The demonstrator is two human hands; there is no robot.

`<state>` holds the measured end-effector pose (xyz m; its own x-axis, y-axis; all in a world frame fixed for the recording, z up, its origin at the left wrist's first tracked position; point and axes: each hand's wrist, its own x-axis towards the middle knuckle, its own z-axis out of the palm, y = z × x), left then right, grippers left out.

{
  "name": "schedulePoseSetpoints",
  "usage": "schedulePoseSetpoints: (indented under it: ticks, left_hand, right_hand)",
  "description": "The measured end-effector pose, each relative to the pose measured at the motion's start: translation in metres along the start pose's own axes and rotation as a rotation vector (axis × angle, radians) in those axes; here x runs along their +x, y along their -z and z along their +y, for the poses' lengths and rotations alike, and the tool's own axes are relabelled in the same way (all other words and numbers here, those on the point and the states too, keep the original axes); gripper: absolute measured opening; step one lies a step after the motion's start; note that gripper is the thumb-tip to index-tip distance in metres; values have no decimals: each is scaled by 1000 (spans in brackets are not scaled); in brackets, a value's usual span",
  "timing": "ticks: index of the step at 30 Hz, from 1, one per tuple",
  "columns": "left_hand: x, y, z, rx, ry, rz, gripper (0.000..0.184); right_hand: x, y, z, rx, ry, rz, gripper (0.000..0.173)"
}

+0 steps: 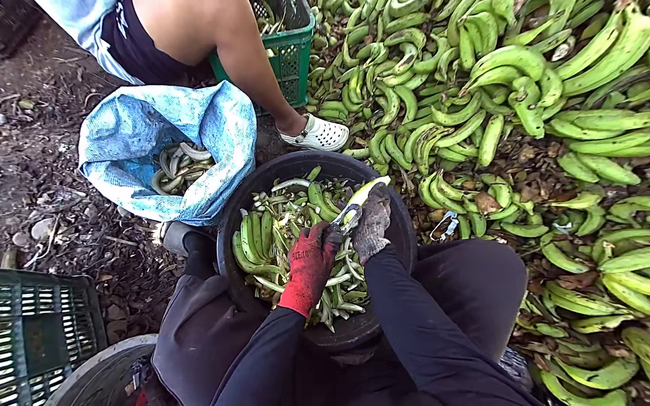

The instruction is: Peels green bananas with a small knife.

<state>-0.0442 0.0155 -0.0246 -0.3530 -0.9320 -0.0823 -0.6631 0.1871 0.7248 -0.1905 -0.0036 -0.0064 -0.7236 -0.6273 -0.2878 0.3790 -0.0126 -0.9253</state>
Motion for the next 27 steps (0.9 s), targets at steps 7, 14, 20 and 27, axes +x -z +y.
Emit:
schedulePoseSetpoints:
  ticks: [7,14,20,27]
  left_hand:
    - [18,8,-3,142,32,-9,49]
    - [48,24,-41,88,88,1,45]
    - [23,11,-18,70,-67,-10,50]
    - [5,-4,-8,181,-252,228,57]
  right_hand:
    - [9,4,19,-244,14,-152,50]
    - [-8,37,11,-651,-229,-808,46]
    - [21,41,32,-249,-221,-327,49]
    - [20,11,1,274,-441,-136,48]
